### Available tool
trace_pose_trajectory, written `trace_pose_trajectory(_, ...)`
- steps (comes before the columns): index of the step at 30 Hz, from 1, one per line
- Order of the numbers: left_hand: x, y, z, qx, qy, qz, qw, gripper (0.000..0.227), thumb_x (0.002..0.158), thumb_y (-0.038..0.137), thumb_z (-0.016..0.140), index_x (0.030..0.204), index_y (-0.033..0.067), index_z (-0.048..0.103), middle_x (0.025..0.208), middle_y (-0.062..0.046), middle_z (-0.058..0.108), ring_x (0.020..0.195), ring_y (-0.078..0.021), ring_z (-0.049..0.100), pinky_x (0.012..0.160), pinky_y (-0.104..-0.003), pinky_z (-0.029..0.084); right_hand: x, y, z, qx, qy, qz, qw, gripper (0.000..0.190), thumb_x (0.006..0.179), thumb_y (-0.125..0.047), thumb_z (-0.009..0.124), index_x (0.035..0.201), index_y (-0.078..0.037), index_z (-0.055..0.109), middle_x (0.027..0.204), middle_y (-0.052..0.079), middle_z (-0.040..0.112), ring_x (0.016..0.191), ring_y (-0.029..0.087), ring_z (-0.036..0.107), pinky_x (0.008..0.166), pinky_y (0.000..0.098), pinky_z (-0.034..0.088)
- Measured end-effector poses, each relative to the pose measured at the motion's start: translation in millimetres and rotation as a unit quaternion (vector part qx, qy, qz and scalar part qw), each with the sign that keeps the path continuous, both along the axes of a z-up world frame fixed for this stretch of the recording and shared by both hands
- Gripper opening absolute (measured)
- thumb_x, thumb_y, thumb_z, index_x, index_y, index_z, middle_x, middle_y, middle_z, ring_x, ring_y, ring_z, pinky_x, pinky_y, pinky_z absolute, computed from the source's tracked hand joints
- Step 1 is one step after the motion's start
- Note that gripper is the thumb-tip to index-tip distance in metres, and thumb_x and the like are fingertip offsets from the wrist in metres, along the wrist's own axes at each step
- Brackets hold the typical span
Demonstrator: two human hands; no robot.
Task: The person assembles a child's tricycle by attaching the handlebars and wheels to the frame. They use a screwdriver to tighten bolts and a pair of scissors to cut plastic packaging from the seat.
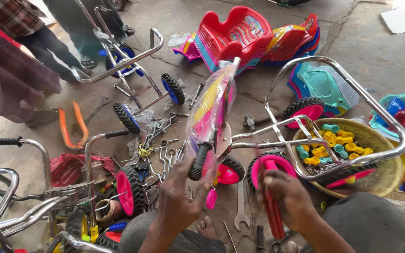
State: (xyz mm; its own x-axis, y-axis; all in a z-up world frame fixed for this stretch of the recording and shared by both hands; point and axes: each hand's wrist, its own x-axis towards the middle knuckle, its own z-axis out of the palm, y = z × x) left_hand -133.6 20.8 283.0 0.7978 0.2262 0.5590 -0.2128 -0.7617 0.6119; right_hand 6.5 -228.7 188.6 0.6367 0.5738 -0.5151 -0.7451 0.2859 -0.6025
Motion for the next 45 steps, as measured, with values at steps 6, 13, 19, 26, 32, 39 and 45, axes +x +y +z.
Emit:
trace_pose_trajectory(6,36,-29,15,0.324,0.002,-0.114,0.939,0.046,0.093,0.018,0.066,0.136,0.0032,0.061,0.124,-0.015,0.064,0.121,-0.0319,0.057,0.112,-0.056,0.039,32,-17,26,-0.031,-0.036,-0.141,0.989,0.019,0.098,-0.021,0.054,0.113,-0.010,0.056,0.086,0.008,0.064,0.072,0.021,0.067,0.058,0.0421,0.060)
trace_pose_trajectory(13,183,-32,46,0.474,0.023,-0.174,0.863,0.019,0.092,0.024,0.062,0.098,0.0077,0.072,0.109,-0.015,0.066,0.114,-0.0315,0.060,0.100,-0.051,0.042,40,-78,33,-0.050,-0.140,-0.209,0.966,0.030,0.097,-0.014,0.056,0.127,-0.013,0.059,0.093,0.007,0.068,0.074,0.017,0.067,0.060,0.0347,0.058)
trace_pose_trajectory(19,266,-62,67,0.465,0.218,-0.152,0.844,0.018,0.084,0.027,0.069,0.089,0.0109,0.075,0.089,-0.016,0.073,0.092,-0.0315,0.070,0.094,-0.048,0.047,-19,-104,3,-0.096,-0.141,-0.139,0.976,0.035,0.107,-0.027,0.063,0.128,-0.004,0.049,0.082,0.013,0.065,0.061,0.027,0.063,0.051,0.0423,0.056)
trace_pose_trajectory(26,328,-77,53,0.379,0.398,-0.218,0.806,0.040,0.077,0.034,0.078,0.108,0.0081,0.076,0.114,-0.015,0.072,0.106,-0.0315,0.069,0.092,-0.043,0.054,-48,-114,17,-0.206,-0.285,-0.127,0.928,0.069,0.092,-0.014,0.075,0.154,-0.009,0.046,0.087,0.013,0.064,0.071,0.023,0.061,0.060,0.0389,0.051)
trace_pose_trajectory(32,343,-85,58,0.377,0.501,-0.216,0.748,0.048,0.082,0.035,0.077,0.121,0.0073,0.072,0.123,-0.012,0.073,0.108,-0.0281,0.072,0.091,-0.042,0.057,-59,-68,69,-0.479,-0.461,-0.150,0.732,0.039,0.089,-0.017,0.072,0.126,-0.006,0.068,0.097,0.011,0.076,0.078,0.021,0.073,0.068,0.0336,0.057)
trace_pose_trajectory(39,334,-84,70,0.365,0.502,-0.209,0.756,0.056,0.082,0.036,0.080,0.129,0.0102,0.066,0.130,-0.010,0.068,0.115,-0.0280,0.068,0.093,-0.043,0.055,-56,-34,104,-0.527,-0.572,-0.189,0.600,0.034,0.089,-0.012,0.074,0.123,-0.005,0.070,0.099,0.016,0.072,0.084,0.028,0.073,0.068,0.0373,0.057)
trace_pose_trajectory(45,335,-86,68,0.391,0.495,-0.243,0.737,0.055,0.082,0.034,0.080,0.133,0.0191,0.067,0.129,-0.008,0.069,0.116,-0.0273,0.068,0.095,-0.043,0.055,-62,-25,107,-0.519,-0.637,-0.183,0.540,0.037,0.090,-0.010,0.073,0.125,0.000,0.067,0.102,0.020,0.070,0.088,0.033,0.072,0.072,0.0408,0.057)
